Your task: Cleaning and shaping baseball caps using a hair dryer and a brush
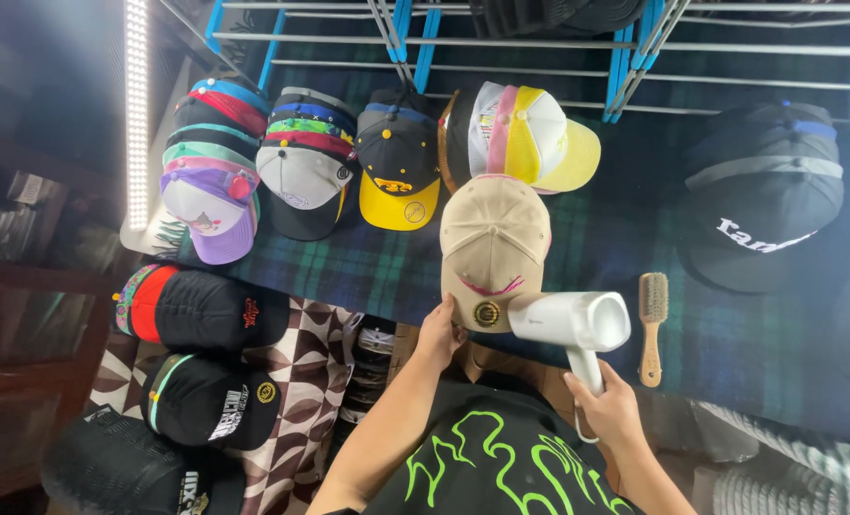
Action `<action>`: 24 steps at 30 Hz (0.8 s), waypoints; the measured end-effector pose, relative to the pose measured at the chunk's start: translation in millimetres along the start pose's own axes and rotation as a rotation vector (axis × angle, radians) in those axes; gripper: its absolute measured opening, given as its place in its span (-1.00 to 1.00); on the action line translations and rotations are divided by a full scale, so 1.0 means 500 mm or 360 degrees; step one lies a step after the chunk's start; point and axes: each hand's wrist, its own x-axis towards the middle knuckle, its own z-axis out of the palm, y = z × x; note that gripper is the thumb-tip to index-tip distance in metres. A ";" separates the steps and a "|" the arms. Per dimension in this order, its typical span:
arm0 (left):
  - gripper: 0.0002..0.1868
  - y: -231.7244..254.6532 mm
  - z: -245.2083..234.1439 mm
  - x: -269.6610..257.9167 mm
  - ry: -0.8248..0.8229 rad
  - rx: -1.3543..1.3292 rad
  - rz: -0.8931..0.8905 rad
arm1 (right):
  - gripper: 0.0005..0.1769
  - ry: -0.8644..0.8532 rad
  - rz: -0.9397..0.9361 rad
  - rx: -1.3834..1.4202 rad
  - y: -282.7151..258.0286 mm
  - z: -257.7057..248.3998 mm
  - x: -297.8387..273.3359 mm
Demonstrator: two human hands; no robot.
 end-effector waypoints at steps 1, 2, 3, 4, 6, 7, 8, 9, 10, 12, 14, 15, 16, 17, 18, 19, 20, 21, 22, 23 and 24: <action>-0.42 -0.001 0.000 0.000 0.0001 0.0007 0.0002 | -0.40 -0.0002 0.0001 0.0007 0.006 0.001 -0.002; -0.43 -0.002 -0.001 0.000 0.0001 0.0018 0.0008 | -0.64 0.0002 -0.0006 0.0245 0.013 0.003 -0.004; -0.43 -0.004 -0.001 0.000 0.0000 0.0027 0.0015 | -0.75 0.0007 -0.0015 0.0482 0.019 0.004 -0.005; -0.43 -0.001 0.000 -0.004 0.0000 0.0032 0.0017 | -0.75 0.0006 -0.0015 0.0488 0.026 0.004 0.005; -0.48 0.005 0.004 -0.011 0.0041 0.0055 -0.0005 | -0.53 0.0032 0.0085 0.0762 0.037 0.002 0.027; -0.48 0.003 0.004 -0.014 0.0045 0.0051 -0.0003 | -0.53 0.0027 0.0082 0.0759 0.061 0.000 0.061; -0.50 0.002 0.003 -0.017 0.0026 0.0069 0.0016 | -0.68 0.0068 -0.0033 0.0946 0.085 -0.001 0.094; -0.51 0.004 0.002 -0.020 0.0010 0.0087 0.0039 | -0.80 0.0106 -0.0151 0.1134 0.106 0.000 0.129; -0.51 0.001 -0.004 -0.014 0.0017 0.0083 0.0044 | -0.80 0.0096 -0.0154 0.1133 0.118 0.003 0.171; -0.48 -0.012 -0.020 -0.006 -0.0038 0.0217 0.0133 | -0.72 0.0190 -0.0277 0.1431 0.151 0.010 0.250; -0.48 -0.015 -0.019 -0.001 -0.0018 0.0247 0.0150 | -0.66 0.0152 -0.0266 0.1450 0.153 0.003 0.327; -0.47 -0.016 -0.019 0.001 -0.0002 0.0273 0.0166 | -0.60 0.0117 -0.0258 0.1467 0.154 0.001 0.366; -0.47 -0.021 -0.020 0.012 0.0005 0.0276 0.0165 | -0.60 0.0111 -0.0253 0.1469 0.136 0.000 0.376; -0.48 -0.025 -0.022 0.021 -0.0003 0.0288 0.0169 | -0.65 0.0029 -0.0208 0.1559 0.118 -0.001 0.385; -0.48 -0.029 -0.024 0.030 -0.0010 0.0300 0.0171 | -0.67 -0.0053 -0.0161 0.1649 0.099 -0.001 0.394; -0.48 -0.032 -0.026 0.034 -0.0007 0.0300 0.0173 | -0.67 -0.0057 -0.0160 0.1650 0.087 0.001 0.400; -0.47 -0.035 -0.027 0.038 0.0000 0.0307 0.0169 | -0.66 -0.0115 -0.0144 0.1693 0.074 0.004 0.406; -0.47 -0.036 -0.024 0.042 0.0004 0.0313 0.0165 | -0.65 -0.0172 -0.0130 0.1735 0.060 0.003 0.414; -0.47 -0.032 -0.025 0.034 0.0005 0.0312 0.0167 | -0.65 -0.0174 -0.0131 0.1736 0.052 0.007 0.417; -0.47 -0.027 -0.024 0.026 0.0000 0.0310 0.0150 | -0.64 -0.0227 -0.0127 0.1744 0.042 0.009 0.421; -0.47 -0.023 -0.023 0.018 -0.0004 0.0307 0.0134 | -0.63 -0.0280 -0.0122 0.1752 0.032 0.011 0.425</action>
